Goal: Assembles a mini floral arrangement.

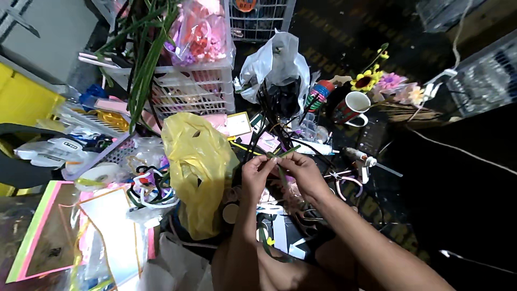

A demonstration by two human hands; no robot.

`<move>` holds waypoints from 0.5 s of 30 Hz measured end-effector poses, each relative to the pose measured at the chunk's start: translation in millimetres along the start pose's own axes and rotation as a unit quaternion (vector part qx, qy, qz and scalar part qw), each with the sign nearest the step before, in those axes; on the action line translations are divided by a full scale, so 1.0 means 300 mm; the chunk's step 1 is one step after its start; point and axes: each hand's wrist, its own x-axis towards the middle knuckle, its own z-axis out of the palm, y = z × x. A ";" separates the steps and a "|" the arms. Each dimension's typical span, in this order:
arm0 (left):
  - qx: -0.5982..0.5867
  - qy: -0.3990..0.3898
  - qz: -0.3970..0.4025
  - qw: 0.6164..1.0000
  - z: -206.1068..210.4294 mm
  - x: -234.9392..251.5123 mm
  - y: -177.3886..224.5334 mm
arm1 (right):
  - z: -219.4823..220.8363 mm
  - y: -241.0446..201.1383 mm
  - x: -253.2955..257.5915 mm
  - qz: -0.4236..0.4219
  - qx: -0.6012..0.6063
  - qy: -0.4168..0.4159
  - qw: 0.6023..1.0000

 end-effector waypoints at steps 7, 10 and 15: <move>0.017 -0.072 -0.048 0.996 -0.036 -0.001 0.033 | -0.136 -0.009 0.035 -0.218 -0.269 -0.105 0.932; 0.032 -0.134 -0.063 0.988 -0.045 0.000 0.047 | -0.188 -0.050 0.064 -0.251 -0.334 -0.189 0.888; 0.035 -0.213 -0.050 0.975 -0.042 0.000 0.045 | -0.208 -0.084 0.108 -0.185 -0.275 -0.262 0.906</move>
